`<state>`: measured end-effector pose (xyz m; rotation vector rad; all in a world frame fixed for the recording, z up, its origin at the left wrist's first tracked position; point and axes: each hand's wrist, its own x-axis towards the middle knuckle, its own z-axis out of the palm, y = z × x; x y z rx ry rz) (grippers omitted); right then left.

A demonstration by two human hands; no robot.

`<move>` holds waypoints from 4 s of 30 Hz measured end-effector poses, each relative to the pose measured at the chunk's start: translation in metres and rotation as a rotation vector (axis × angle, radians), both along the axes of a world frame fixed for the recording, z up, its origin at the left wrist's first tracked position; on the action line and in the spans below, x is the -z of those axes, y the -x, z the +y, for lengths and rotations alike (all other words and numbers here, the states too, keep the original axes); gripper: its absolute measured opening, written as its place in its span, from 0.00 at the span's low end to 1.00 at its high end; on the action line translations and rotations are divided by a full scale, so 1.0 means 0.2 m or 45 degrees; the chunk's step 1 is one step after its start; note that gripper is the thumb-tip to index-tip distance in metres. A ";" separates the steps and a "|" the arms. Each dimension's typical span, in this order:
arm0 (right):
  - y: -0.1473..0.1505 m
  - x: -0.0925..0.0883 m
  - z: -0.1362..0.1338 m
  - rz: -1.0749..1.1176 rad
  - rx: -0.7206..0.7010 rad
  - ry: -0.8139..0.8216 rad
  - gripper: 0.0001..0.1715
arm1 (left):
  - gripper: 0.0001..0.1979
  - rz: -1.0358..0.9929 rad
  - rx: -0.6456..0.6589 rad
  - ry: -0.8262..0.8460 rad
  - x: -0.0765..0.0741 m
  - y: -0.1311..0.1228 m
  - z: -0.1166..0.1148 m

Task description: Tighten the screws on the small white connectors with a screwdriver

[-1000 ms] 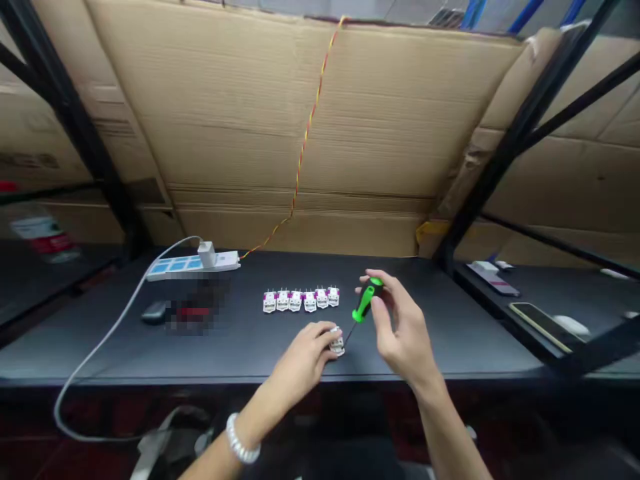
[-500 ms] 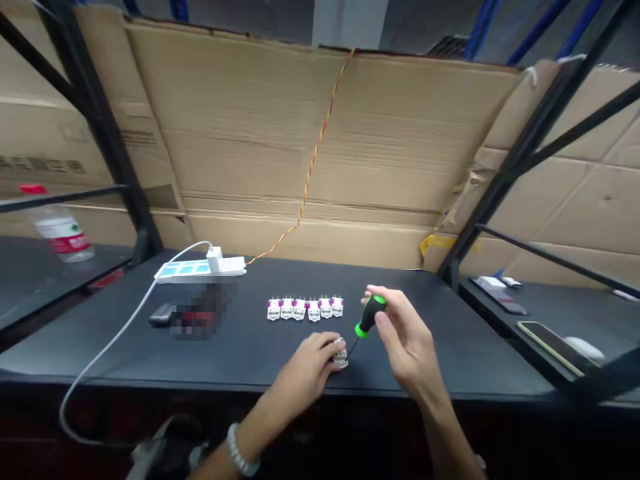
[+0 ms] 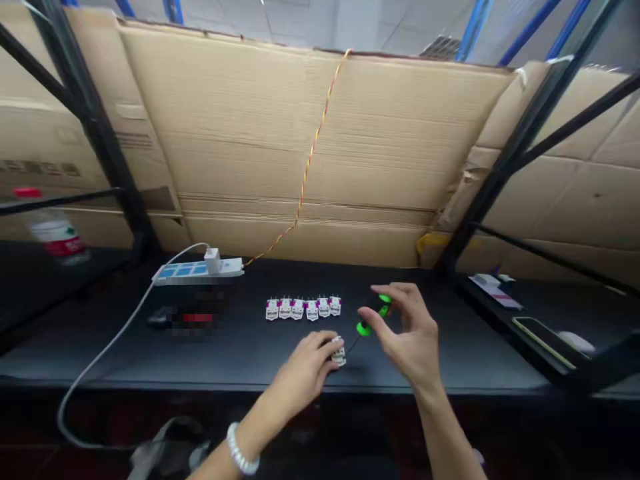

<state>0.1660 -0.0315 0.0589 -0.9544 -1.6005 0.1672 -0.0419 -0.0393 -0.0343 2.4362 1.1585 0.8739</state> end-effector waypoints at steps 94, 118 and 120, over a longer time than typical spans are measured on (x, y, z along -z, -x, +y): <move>0.04 0.00 -0.03 -0.083 -0.006 0.028 0.25 | 0.16 0.033 0.016 0.027 -0.02 0.01 -0.01; 0.03 -0.03 -0.04 -0.086 -0.138 0.089 0.28 | 0.17 0.053 0.011 0.021 -0.01 0.00 0.00; 0.03 -0.03 -0.04 -0.108 -0.030 0.048 0.28 | 0.17 0.052 0.009 0.016 -0.01 0.00 0.00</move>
